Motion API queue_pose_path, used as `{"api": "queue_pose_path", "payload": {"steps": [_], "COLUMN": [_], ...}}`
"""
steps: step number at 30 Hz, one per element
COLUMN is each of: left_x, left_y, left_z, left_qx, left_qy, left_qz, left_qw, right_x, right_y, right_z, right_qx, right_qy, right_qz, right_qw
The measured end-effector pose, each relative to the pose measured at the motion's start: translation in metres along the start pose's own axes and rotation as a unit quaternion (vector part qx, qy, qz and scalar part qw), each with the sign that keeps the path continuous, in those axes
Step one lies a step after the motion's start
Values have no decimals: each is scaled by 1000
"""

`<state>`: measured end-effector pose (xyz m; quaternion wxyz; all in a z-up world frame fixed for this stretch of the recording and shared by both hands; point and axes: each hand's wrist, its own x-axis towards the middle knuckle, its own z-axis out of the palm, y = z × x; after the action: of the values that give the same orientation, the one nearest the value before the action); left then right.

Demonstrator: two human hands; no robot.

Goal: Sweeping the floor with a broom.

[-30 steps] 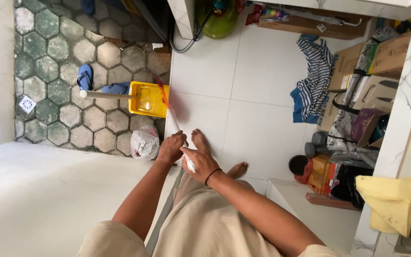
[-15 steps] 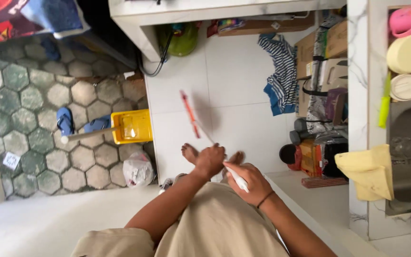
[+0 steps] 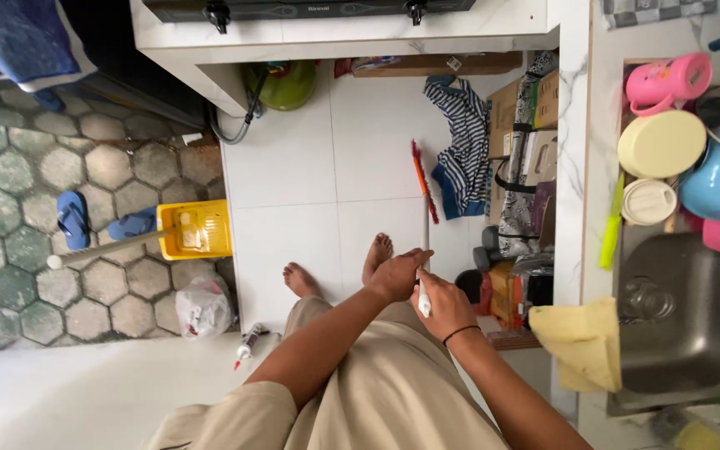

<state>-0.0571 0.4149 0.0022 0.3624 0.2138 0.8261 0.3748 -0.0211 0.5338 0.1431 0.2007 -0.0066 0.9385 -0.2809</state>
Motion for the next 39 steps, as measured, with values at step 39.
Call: {"api": "queue_pose_path", "payload": {"steps": [39], "left_x": [-256], "left_y": [-192], "left_z": [-120], "left_qx": [106], "left_qy": [288], "left_qz": [-270], "left_qw": [913], "right_x": [71], "right_y": [-231], "right_z": [184], "right_qx": [156], "right_qy": [-165], "right_qz": [-227], "right_qw": [947]}}
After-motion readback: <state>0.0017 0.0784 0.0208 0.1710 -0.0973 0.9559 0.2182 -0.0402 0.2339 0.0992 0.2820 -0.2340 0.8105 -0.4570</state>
